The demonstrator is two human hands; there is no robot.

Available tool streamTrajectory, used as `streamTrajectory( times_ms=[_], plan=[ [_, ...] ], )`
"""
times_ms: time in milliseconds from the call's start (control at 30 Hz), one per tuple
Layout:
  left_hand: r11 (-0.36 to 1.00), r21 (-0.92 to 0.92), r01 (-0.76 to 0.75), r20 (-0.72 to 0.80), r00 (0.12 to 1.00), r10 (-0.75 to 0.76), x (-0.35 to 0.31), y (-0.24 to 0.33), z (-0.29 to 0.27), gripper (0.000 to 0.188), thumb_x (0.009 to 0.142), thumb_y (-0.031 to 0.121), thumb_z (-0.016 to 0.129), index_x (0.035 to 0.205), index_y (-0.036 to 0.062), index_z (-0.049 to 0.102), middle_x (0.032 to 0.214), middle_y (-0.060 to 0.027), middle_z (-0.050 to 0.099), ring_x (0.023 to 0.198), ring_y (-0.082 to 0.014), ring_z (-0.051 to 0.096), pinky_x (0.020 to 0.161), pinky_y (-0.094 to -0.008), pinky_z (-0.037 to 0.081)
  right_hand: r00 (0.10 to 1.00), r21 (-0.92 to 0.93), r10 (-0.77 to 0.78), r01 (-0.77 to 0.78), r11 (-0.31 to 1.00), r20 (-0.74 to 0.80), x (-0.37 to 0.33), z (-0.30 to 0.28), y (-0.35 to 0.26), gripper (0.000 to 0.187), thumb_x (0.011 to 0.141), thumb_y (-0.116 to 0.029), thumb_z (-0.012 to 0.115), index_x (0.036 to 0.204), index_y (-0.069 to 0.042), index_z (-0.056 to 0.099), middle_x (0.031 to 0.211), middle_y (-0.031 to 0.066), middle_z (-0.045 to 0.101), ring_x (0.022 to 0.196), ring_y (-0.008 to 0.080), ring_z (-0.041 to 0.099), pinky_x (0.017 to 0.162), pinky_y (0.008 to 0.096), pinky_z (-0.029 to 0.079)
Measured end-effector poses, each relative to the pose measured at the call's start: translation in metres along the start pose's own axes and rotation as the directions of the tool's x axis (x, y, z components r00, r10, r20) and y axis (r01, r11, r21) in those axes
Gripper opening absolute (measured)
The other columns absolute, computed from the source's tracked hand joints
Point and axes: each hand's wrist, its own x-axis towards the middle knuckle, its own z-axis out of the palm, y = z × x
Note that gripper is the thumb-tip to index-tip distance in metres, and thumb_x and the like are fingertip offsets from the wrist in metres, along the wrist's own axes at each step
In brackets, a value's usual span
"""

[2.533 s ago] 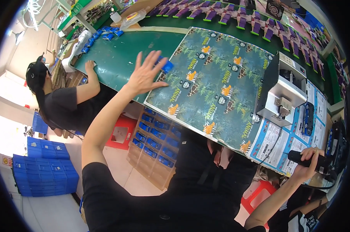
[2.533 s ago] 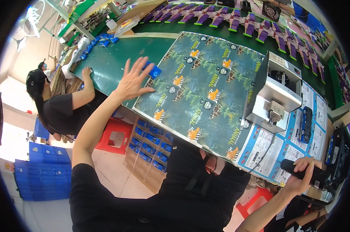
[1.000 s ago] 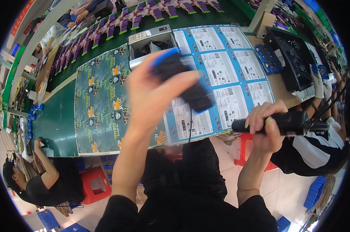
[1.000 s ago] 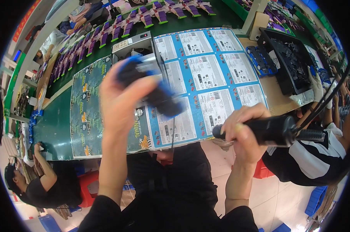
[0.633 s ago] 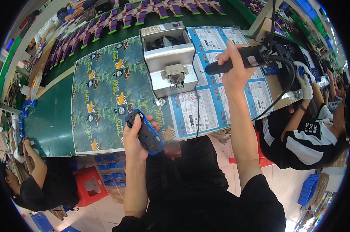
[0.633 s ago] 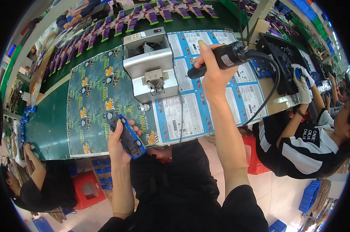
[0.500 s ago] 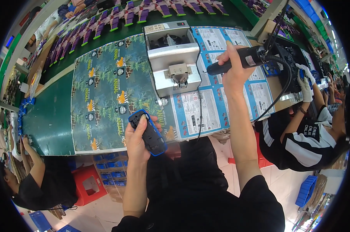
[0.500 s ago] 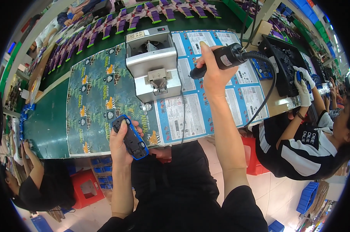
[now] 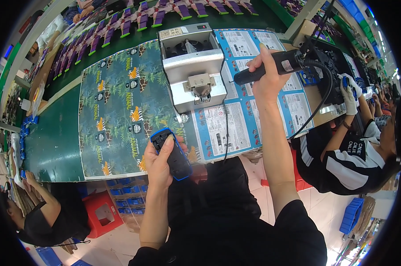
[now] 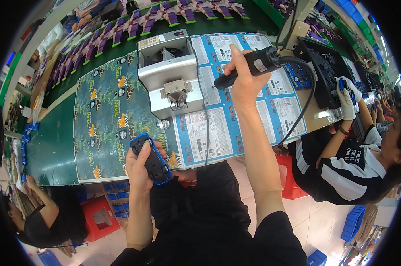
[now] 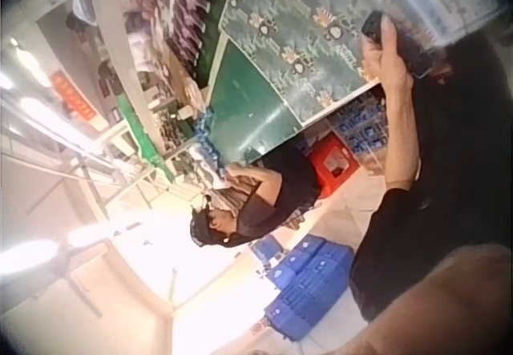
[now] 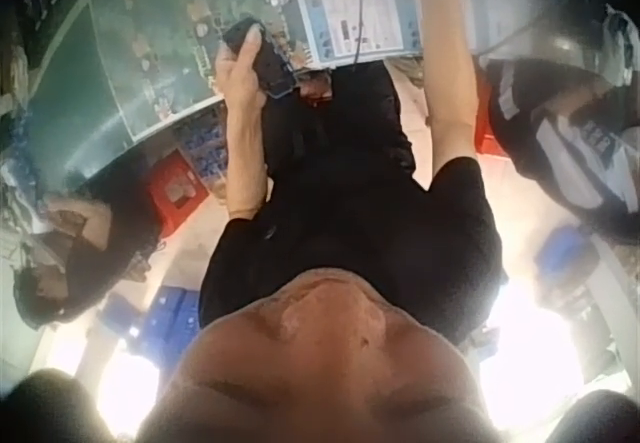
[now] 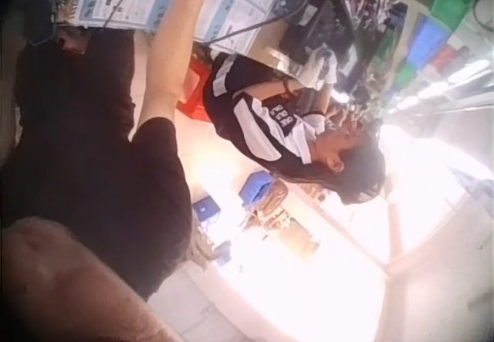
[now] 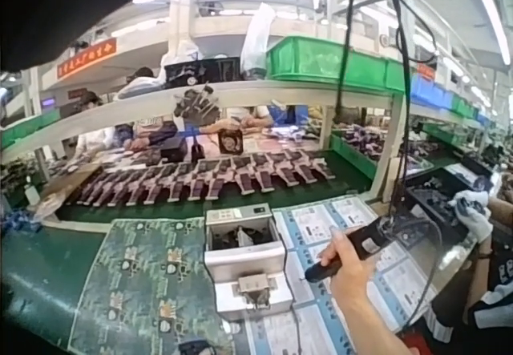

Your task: The person assembles the plastic chassis of small toy cars by securing screws with an electric screwdriver.

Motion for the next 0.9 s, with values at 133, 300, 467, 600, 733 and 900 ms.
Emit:
streamTrajectory(
  times_ms=[133,300,467,600,733,900],
  plan=[
    [1.0,0.023,-0.007,0.003,1.0,0.007,-0.001,-0.003,-0.001,0.024,0.094,0.018,0.064,0.111,0.0019,0.058,0.094,-0.0135,0.068,0.078,-0.0201,0.069,0.069,-0.0332,0.059,1.0,-0.012,0.002,-0.002,1.0,-0.013,0.0,0.003,0.0,0.019,0.081,-0.01,0.074,0.073,-0.002,0.059,0.056,0.0058,0.057,0.046,0.0152,0.055,0.052,0.032,0.051],
    [1.0,0.008,-0.029,0.003,1.0,0.029,-0.002,-0.005,0.001,0.024,0.091,0.016,0.069,0.108,0.0038,0.057,0.094,-0.0128,0.069,0.077,-0.0176,0.068,0.064,-0.0307,0.057,0.999,0.171,0.046,-0.044,0.984,-0.007,0.001,-0.011,-0.029,0.013,0.087,-0.009,0.066,0.082,-0.003,0.055,0.059,0.0069,0.053,0.048,0.0181,0.053,0.056,0.0357,0.051],
    [0.999,0.022,-0.038,0.035,0.999,0.037,-0.004,-0.005,0.001,0.024,0.091,0.014,0.069,0.109,0.004,0.057,0.094,-0.0121,0.069,0.078,-0.0161,0.067,0.065,-0.0302,0.056,0.968,0.397,0.213,-0.248,0.884,0.13,0.0,-0.029,-0.074,0.025,0.093,-0.03,0.059,0.081,-0.008,0.06,0.064,0.0012,0.046,0.058,0.0132,0.042,0.064,0.0305,0.035],
    [0.999,0.018,-0.05,0.051,0.998,0.049,-0.004,-0.005,0.001,0.025,0.091,0.014,0.068,0.11,0.0039,0.057,0.094,-0.0121,0.069,0.079,-0.0158,0.066,0.065,-0.03,0.056,0.93,0.574,0.269,-0.367,0.732,0.252,-0.001,-0.034,-0.087,0.027,0.093,-0.033,0.059,0.083,-0.008,0.061,0.063,0.0002,0.042,0.057,0.0123,0.041,0.062,0.0294,0.036],
    [0.997,0.035,-0.073,0.079,0.994,0.07,-0.004,-0.008,0.0,0.024,0.092,0.014,0.068,0.11,0.0028,0.057,0.094,-0.011,0.069,0.078,-0.0145,0.065,0.067,-0.029,0.055,0.914,0.629,0.276,-0.404,0.665,0.295,-0.006,-0.026,-0.095,0.026,0.094,-0.029,0.061,0.085,-0.005,0.057,0.064,-0.0007,0.04,0.055,0.01,0.039,0.061,0.0264,0.035],
    [0.994,0.053,-0.095,0.057,0.994,0.092,-0.008,-0.007,0.002,0.024,0.092,0.015,0.068,0.109,0.0016,0.058,0.092,-0.0095,0.069,0.078,-0.0131,0.065,0.068,-0.0283,0.055,0.884,0.675,0.323,-0.467,0.571,0.339,-0.012,-0.02,-0.096,0.027,0.093,-0.029,0.062,0.085,-0.004,0.056,0.063,-0.0016,0.04,0.054,0.0091,0.038,0.061,0.0257,0.035]
  ],
)
